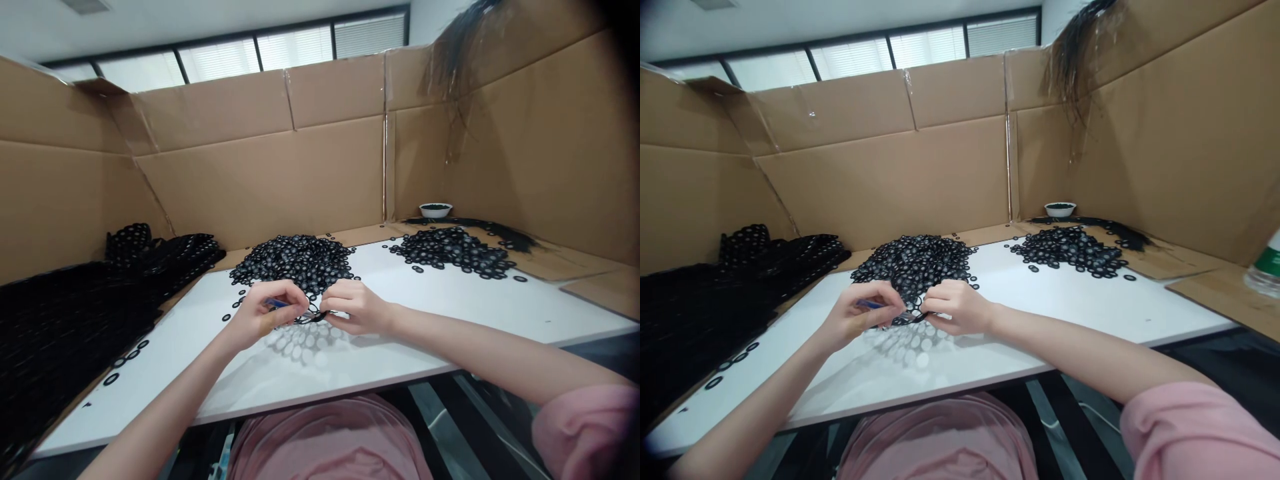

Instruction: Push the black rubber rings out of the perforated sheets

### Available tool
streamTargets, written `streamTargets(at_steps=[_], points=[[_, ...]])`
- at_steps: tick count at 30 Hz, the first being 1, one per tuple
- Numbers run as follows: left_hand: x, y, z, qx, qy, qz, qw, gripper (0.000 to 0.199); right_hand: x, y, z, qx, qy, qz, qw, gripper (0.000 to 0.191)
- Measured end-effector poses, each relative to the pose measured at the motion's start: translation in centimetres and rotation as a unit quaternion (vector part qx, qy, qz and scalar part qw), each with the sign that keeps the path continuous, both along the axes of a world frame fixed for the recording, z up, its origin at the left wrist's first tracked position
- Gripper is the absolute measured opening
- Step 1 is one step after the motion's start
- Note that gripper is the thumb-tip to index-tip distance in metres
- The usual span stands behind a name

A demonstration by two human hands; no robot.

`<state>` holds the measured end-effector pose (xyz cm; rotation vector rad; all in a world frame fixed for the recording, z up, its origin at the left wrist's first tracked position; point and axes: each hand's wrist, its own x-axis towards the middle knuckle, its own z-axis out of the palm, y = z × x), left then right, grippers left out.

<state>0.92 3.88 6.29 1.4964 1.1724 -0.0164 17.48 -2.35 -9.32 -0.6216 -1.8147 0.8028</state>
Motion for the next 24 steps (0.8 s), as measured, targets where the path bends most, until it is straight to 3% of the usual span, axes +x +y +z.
streamTargets(at_steps=[15,24], points=[[0.7,-0.6,-0.2,0.119,-0.006,-0.195,0.974,0.014,-0.2,0.1,-0.5,0.027,-0.060,0.029,0.997,0.010],[0.3,-1.1,-1.0,0.093,0.001,-0.201,0.975,0.016,-0.4,0.1,-0.6,0.047,-0.077,0.028,0.996,0.014]])
